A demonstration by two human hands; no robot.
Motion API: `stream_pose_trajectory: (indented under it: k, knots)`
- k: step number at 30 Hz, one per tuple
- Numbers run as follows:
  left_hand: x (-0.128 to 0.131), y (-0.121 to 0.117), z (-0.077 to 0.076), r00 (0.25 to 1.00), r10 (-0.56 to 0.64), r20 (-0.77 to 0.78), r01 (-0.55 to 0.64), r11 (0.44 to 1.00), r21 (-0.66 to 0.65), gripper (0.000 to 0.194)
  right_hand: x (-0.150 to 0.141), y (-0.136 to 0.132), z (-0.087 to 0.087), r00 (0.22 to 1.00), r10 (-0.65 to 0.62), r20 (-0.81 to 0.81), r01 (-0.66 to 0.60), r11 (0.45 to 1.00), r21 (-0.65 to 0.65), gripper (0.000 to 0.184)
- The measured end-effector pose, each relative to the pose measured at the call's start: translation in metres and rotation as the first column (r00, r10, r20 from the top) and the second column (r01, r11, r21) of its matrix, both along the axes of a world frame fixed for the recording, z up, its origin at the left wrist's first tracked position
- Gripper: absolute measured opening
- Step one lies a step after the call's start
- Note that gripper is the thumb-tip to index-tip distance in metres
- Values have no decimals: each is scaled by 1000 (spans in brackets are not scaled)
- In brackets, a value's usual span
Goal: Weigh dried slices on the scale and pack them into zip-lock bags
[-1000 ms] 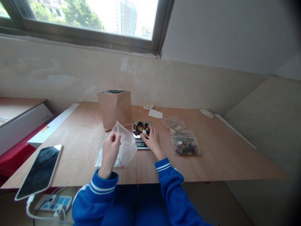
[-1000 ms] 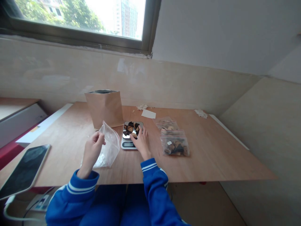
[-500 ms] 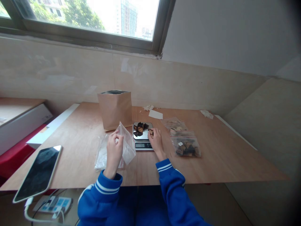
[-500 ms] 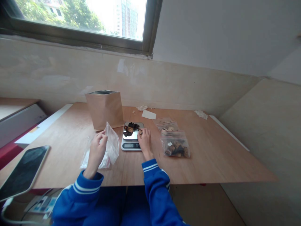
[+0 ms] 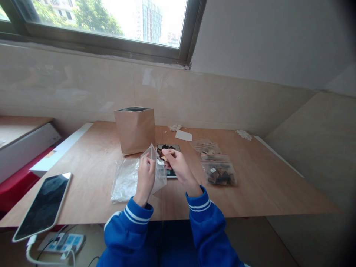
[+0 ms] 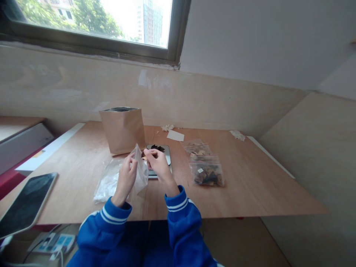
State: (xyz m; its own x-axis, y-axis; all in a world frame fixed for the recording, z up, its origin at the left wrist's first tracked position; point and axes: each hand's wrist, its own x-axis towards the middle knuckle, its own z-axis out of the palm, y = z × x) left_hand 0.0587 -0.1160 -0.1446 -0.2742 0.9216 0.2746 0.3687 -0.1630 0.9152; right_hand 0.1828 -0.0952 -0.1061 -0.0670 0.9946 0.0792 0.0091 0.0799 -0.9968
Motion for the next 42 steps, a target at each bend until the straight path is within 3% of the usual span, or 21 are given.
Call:
stream_pose_trajectory:
  k: [4,7,12,14,15,18,20,25,29,36,42]
  knots:
    - [2,-5,-2,999,-12,32,13,999,-32,22,-6,2,1,943,-112,314,79,990,116,19]
    - [3,-7,-3,999,-4,37,6,999,-39,21,-8,4,-5,876,-151,458,91,984,152,11]
    - [4,-9,-2,999,-10,31,11,1000,-27,18,-12,1,1,902,11,432,-63,992,106,13]
    - [1,-10,1,999,6,32,-5,999,-42,19,-8,1,6,911,-12,412,-54,987,150,23]
    - [-1,-10,3,999,22,35,-20,998,-54,20,-5,3,7,905,-84,417,-1,980,199,27]
    - [-9,-12,7,995,84,61,-79,993,-88,23,8,16,-4,809,-358,466,164,900,405,30]
    - [-14,-13,8,990,122,77,-114,988,-101,24,15,28,-21,723,-419,549,126,861,492,30]
    - [-20,-13,7,988,139,66,-129,983,-129,23,18,59,-61,516,-245,821,-158,915,372,61]
    - [-21,-13,5,989,137,54,-129,985,-118,25,16,72,-69,435,-209,876,-232,914,333,56]
    - [-22,-12,0,991,121,60,-112,986,-127,26,27,75,-76,383,-362,850,-166,878,448,28]
    - [-19,-12,1,986,137,94,-128,987,-96,25,37,83,-83,459,-401,793,-138,849,509,22]
